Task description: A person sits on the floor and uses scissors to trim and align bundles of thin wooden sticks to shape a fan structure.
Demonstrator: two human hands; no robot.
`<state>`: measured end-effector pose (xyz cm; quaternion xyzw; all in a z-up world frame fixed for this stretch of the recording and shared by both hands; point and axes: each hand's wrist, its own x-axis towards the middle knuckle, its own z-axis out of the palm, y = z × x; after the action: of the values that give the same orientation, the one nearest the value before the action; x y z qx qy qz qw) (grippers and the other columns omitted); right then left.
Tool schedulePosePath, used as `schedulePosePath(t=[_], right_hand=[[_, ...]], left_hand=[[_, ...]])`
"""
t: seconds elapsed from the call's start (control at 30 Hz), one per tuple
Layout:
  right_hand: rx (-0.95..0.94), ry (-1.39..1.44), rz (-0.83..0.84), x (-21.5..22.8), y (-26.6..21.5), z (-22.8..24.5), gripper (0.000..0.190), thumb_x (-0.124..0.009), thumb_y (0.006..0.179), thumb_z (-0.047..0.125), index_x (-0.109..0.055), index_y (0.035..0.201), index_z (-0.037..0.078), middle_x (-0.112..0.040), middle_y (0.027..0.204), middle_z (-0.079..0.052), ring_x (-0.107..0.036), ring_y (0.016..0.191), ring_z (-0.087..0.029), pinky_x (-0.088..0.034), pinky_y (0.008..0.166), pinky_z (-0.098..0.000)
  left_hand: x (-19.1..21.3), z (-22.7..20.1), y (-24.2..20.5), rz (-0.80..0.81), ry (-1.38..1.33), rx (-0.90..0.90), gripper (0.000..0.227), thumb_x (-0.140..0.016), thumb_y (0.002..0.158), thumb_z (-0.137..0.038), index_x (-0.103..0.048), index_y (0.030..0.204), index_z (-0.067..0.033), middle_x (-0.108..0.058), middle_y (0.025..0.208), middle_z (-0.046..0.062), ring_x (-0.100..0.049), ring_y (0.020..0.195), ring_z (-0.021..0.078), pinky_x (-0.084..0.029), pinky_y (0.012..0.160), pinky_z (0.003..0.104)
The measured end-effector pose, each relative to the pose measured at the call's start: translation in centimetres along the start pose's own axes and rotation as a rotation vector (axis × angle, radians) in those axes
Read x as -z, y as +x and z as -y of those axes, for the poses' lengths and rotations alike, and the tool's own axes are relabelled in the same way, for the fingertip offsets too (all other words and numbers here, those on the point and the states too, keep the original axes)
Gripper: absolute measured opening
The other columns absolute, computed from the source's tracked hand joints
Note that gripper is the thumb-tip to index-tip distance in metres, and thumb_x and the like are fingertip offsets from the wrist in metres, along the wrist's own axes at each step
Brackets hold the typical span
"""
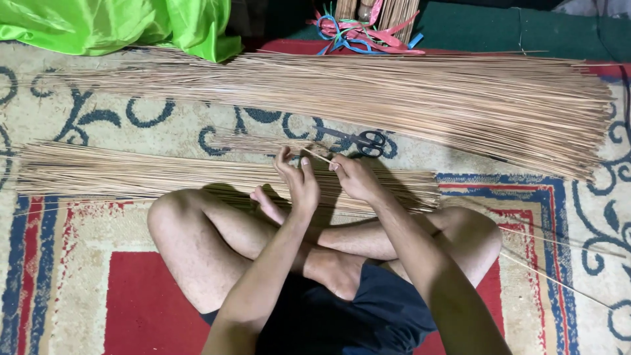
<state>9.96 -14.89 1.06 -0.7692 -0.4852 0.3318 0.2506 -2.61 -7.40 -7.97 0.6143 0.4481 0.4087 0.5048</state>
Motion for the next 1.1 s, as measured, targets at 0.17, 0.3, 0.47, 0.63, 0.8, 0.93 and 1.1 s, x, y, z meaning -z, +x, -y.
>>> schedulePosePath(t=[0.17, 0.3, 0.47, 0.63, 0.8, 0.93, 1.1], right_hand=[[-0.011, 0.055, 0.03, -0.4, -0.2, -0.6, 0.018, -0.051, 0.102, 0.015, -0.068, 0.099, 0.009, -0.071, 0.085, -0.025, -0.07, 0.091, -0.044, -0.053, 0.078, -0.0531], [-0.058, 0.114, 0.131, -0.4, 0.1, -1.8, 0.022, -0.054, 0.099, 0.016, -0.07, 0.088, 0.005, -0.073, 0.08, -0.024, -0.07, 0.087, -0.045, -0.053, 0.079, -0.0539], [-0.115, -0.413, -0.15, 2.1, 3.7, -12.3, 0.021, -0.059, 0.094, 0.018, -0.074, 0.103, 0.006, -0.07, 0.094, -0.02, -0.067, 0.099, -0.041, -0.052, 0.092, -0.0477], [-0.132, -0.63, -0.165, 2.5, 5.3, -16.5, 0.039, -0.071, 0.088, 0.022, -0.07, 0.122, 0.004, -0.062, 0.108, -0.017, -0.06, 0.108, -0.04, -0.049, 0.1, -0.0469], [-0.16, -0.661, 0.042, 4.4, 5.8, -14.8, 0.038, -0.074, 0.085, 0.028, -0.073, 0.114, 0.003, -0.069, 0.105, -0.02, -0.068, 0.105, -0.042, -0.055, 0.094, -0.0491], [-0.323, -0.533, 0.197, 6.8, 5.2, -13.3, 0.042, -0.075, 0.083, 0.032, -0.074, 0.111, 0.0, -0.073, 0.105, -0.024, -0.07, 0.106, -0.045, -0.056, 0.092, -0.0549], [-0.465, -0.394, 0.337, 11.0, 4.6, -2.1, 0.052, -0.08, 0.081, 0.018, -0.069, 0.129, 0.001, -0.073, 0.114, -0.028, -0.075, 0.095, -0.04, -0.061, 0.085, -0.0482]], left_hand=[[-2.0, -0.3, 2.0, 0.023, -0.79, 0.403, 0.036, -0.026, 0.114, -0.008, -0.032, 0.147, 0.0056, -0.059, 0.132, 0.022, -0.059, 0.125, 0.0302, -0.045, 0.109, 0.044], [-2.3, 1.6, 2.2, 0.032, -0.849, 0.498, 0.032, -0.026, 0.114, -0.012, -0.049, 0.134, -0.0011, -0.07, 0.106, 0.012, -0.073, 0.102, 0.0218, -0.06, 0.096, 0.036], [-2.1, 5.8, 1.9, 0.034, -0.844, 0.501, 0.032, -0.026, 0.113, -0.011, -0.053, 0.13, -0.0034, -0.072, 0.104, 0.02, -0.076, 0.098, 0.0283, -0.063, 0.094, 0.043], [-2.0, 5.7, 1.8, 0.053, -0.836, 0.5, 0.031, -0.028, 0.114, -0.012, -0.054, 0.13, -0.0026, -0.073, 0.105, 0.022, -0.076, 0.1, 0.03, -0.062, 0.096, 0.046], [-2.0, 6.3, 1.7, 0.103, -0.832, 0.498, 0.033, -0.026, 0.114, -0.011, -0.052, 0.132, -0.002, -0.072, 0.106, 0.022, -0.075, 0.101, 0.0308, -0.06, 0.097, 0.046], [-2.4, 6.5, 1.6, 0.095, -0.844, 0.503, 0.034, -0.026, 0.114, -0.01, -0.053, 0.131, -0.0017, -0.073, 0.106, 0.021, -0.076, 0.099, 0.0302, -0.061, 0.096, 0.045], [-3.3, 6.8, 1.5, 0.108, -0.871, 0.504, 0.034, -0.026, 0.114, -0.009, -0.054, 0.132, -0.0011, -0.073, 0.104, 0.023, -0.076, 0.098, 0.0313, -0.062, 0.094, 0.045]])
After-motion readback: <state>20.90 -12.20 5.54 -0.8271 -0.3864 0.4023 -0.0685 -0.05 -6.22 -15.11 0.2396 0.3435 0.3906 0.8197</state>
